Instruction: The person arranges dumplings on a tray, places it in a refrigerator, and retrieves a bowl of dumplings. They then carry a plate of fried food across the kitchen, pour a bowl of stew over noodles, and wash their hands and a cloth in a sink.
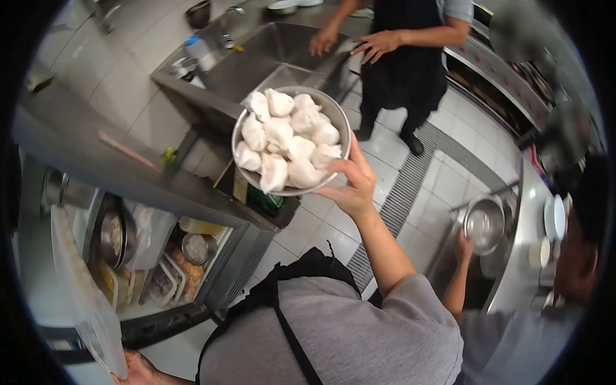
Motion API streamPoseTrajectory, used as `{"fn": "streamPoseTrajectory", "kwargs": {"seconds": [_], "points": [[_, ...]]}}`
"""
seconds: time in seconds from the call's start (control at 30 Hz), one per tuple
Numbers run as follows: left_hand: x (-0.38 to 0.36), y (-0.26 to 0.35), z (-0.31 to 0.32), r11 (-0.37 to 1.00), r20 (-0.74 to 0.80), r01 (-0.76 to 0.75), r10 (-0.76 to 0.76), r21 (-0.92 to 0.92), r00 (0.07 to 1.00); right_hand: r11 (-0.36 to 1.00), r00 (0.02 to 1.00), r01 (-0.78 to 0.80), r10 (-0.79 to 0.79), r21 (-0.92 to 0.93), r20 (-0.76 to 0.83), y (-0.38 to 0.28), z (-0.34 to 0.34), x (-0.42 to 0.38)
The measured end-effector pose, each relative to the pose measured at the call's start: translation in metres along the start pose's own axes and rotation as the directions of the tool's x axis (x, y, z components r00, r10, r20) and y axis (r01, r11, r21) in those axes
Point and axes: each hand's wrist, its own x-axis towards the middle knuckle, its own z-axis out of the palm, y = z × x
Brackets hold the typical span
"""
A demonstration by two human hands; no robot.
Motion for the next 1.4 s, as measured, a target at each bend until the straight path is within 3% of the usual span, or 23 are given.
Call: {"fn": "streamPoseTrajectory", "kwargs": {"seconds": [0.03, 0.07, 0.1, 0.17, 0.23, 0.27, 0.3, 0.4, 0.47, 0.5, 0.57, 0.63, 0.7, 0.8, 0.87, 1.03, 1.17, 1.2, 1.23, 1.3, 1.33, 1.37, 1.4], "points": [[0.012, 0.0, -0.012, 0.999, 0.025, 0.03, -0.03, -0.012, 0.999, 1.0, 0.999, -0.002, 0.002, -0.019, -0.042, -0.006, -0.004, -0.003], [0.023, 0.003, -0.015, 0.979, 0.009, 0.113, -0.113, -0.168, 0.994, 1.0, 0.997, 0.003, -0.004, -0.014, -0.081, -0.006, -0.014, 0.003], [0.029, 0.007, -0.02, 0.934, -0.008, 0.164, -0.176, -0.319, 0.984, 0.987, 0.996, -0.041, 0.027, -0.157, -0.089, -0.004, -0.027, -0.001], [0.03, 0.011, -0.014, 0.91, 0.183, 0.265, -0.216, -0.319, 0.959, 0.915, 0.988, -0.131, 0.091, -0.381, -0.122, -0.01, -0.048, -0.013], [0.01, 0.006, 0.054, 0.955, -0.12, 0.087, -0.125, -0.284, 0.985, 0.937, 0.986, -0.151, 0.12, -0.316, -0.115, -0.009, -0.057, -0.025], [0.003, 0.008, 0.089, 0.955, -0.15, 0.094, -0.141, -0.28, 0.979, 0.921, 0.945, -0.309, 0.269, -0.236, -0.186, -0.016, -0.067, -0.026], [0.005, 0.007, 0.098, 0.952, -0.184, 0.112, -0.169, -0.283, 0.968, 0.958, 0.963, -0.248, 0.228, -0.143, -0.14, -0.008, -0.067, -0.033], [0.014, 0.009, 0.085, 0.97, -0.15, 0.025, -0.062, -0.241, 0.987, 0.97, 0.967, -0.238, 0.242, 0.057, -0.083, -0.008, -0.05, -0.038], [0.02, 0.011, 0.068, 0.944, -0.033, 0.212, -0.228, -0.252, 0.973, 0.942, 0.96, -0.27, 0.28, 0.202, -0.026, -0.027, -0.027, -0.024], [-0.016, 0.014, 0.148, 0.962, 0.004, 0.169, -0.172, -0.215, 0.985, 0.896, 0.941, -0.309, 0.336, 0.319, -0.031, -0.003, -0.075, 0.007], [-0.017, 0.01, 0.146, 0.945, -0.017, 0.264, -0.272, -0.194, 0.962, 0.892, 0.957, -0.282, 0.287, 0.353, 0.04, -0.015, -0.069, 0.023], [-0.021, 0.008, 0.143, 0.928, -0.032, 0.252, -0.271, -0.275, 0.962, 0.916, 0.991, -0.13, 0.104, 0.38, 0.089, -0.041, -0.05, 0.055], [-0.029, 0.012, 0.137, 0.893, 0.093, 0.389, -0.378, -0.227, 0.921, 0.913, 0.994, -0.104, 0.082, 0.395, 0.072, -0.072, -0.031, 0.086], [-0.041, 0.013, 0.124, 0.872, 0.08, 0.427, -0.42, -0.24, 0.904, 0.838, 0.976, -0.197, 0.12, 0.509, 0.18, -0.105, -0.002, 0.117], [-0.043, 0.014, 0.121, 0.868, 0.032, 0.439, -0.444, -0.231, 0.895, 0.641, 0.95, -0.286, 0.094, 0.712, 0.297, -0.127, 0.026, 0.136], [-0.05, 0.015, 0.129, 0.873, 0.016, 0.41, -0.421, -0.265, 0.907, 0.568, 0.942, -0.27, -0.011, 0.778, 0.335, -0.172, 0.075, 0.164], [-0.033, -0.005, 0.142, 0.873, -0.012, 0.347, -0.373, -0.343, 0.928, 0.557, 0.895, -0.256, -0.173, 0.79, 0.412, -0.187, 0.128, 0.188], [-0.03, -0.011, 0.148, 0.902, -0.024, 0.28, -0.305, -0.329, 0.952, 0.49, 0.882, -0.285, -0.202, 0.823, 0.426, -0.198, 0.141, 0.19], [-0.025, -0.01, 0.153, 0.903, -0.023, 0.277, -0.301, -0.328, 0.953, 0.431, 0.84, -0.436, -0.12, 0.79, 0.529, -0.219, 0.151, 0.192], [-0.019, -0.007, 0.162, 0.907, -0.111, 0.249, -0.302, -0.34, 0.947, 0.423, 0.772, -0.484, -0.205, 0.766, 0.602, -0.242, 0.177, 0.193], [-0.014, -0.008, 0.162, 0.902, -0.126, 0.262, -0.321, -0.344, 0.939, 0.532, 0.776, -0.358, -0.288, 0.767, 0.562, -0.241, 0.199, 0.191], [-0.005, -0.011, 0.16, 0.905, -0.103, 0.25, -0.301, -0.344, 0.948, 0.536, 0.746, -0.332, -0.354, 0.776, 0.564, -0.254, 0.211, 0.19], [0.001, -0.015, 0.158, 0.912, -0.078, 0.229, -0.27, -0.341, 0.96, 0.429, 0.654, -0.538, -0.331, 0.726, 0.68, -0.27, 0.217, 0.19]]}}
